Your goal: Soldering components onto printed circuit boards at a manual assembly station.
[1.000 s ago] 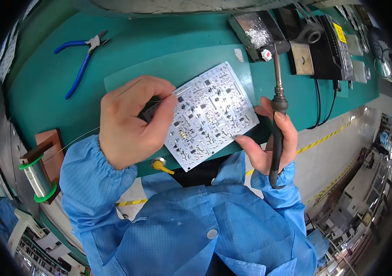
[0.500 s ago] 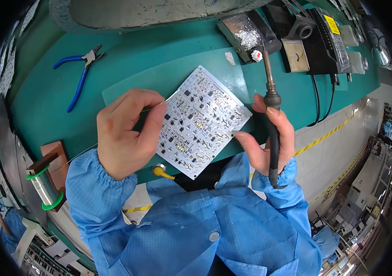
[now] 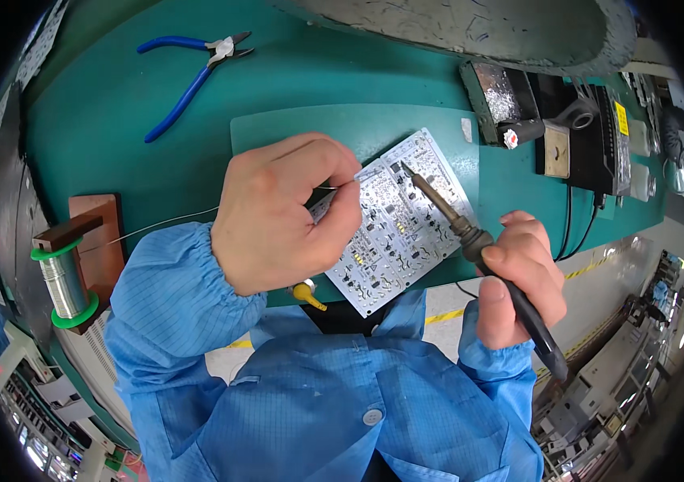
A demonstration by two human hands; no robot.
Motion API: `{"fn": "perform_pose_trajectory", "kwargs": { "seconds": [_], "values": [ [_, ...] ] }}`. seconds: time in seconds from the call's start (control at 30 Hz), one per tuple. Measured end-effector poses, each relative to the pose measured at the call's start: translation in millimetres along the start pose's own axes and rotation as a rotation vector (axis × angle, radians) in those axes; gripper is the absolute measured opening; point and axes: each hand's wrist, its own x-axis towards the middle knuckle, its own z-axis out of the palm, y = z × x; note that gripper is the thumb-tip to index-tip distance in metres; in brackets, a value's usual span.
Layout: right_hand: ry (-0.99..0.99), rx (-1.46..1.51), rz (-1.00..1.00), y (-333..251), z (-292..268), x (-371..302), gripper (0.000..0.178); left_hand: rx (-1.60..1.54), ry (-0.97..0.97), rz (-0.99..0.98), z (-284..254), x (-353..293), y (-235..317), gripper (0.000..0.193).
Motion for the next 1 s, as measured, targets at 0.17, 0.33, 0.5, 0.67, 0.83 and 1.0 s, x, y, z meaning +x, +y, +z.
{"fn": "perform_pose_trajectory", "kwargs": {
  "seconds": [0.17, 0.33, 0.5, 0.67, 0.83, 1.0],
  "values": [
    [-0.012, -0.007, 0.009, 0, 2, 6, 0.025, 0.064, -0.09, 0.048, -5, 2, -1, 0.006],
    [0.109, 0.003, 0.054, 8, -4, 9, 0.023, 0.04, -0.027, 0.045, 2, 3, 0, 0.005],
    [0.152, 0.049, 0.089, 19, -12, 9, 0.026, 0.093, -0.034, 0.076, 8, 14, 2, 0.004],
    [0.063, 0.027, 0.101, 19, -10, 15, 0.025, 0.098, -0.073, 0.07, 15, 25, 1, 0.004],
    [0.107, 0.036, 0.072, 25, -7, 17, 0.02, 0.084, -0.061, 0.062, 18, 26, -1, 0.005],
    [0.123, 0.035, 0.064, 27, -5, 17, 0.02, 0.088, -0.061, 0.061, 19, 28, -2, 0.005]
  ]
}}
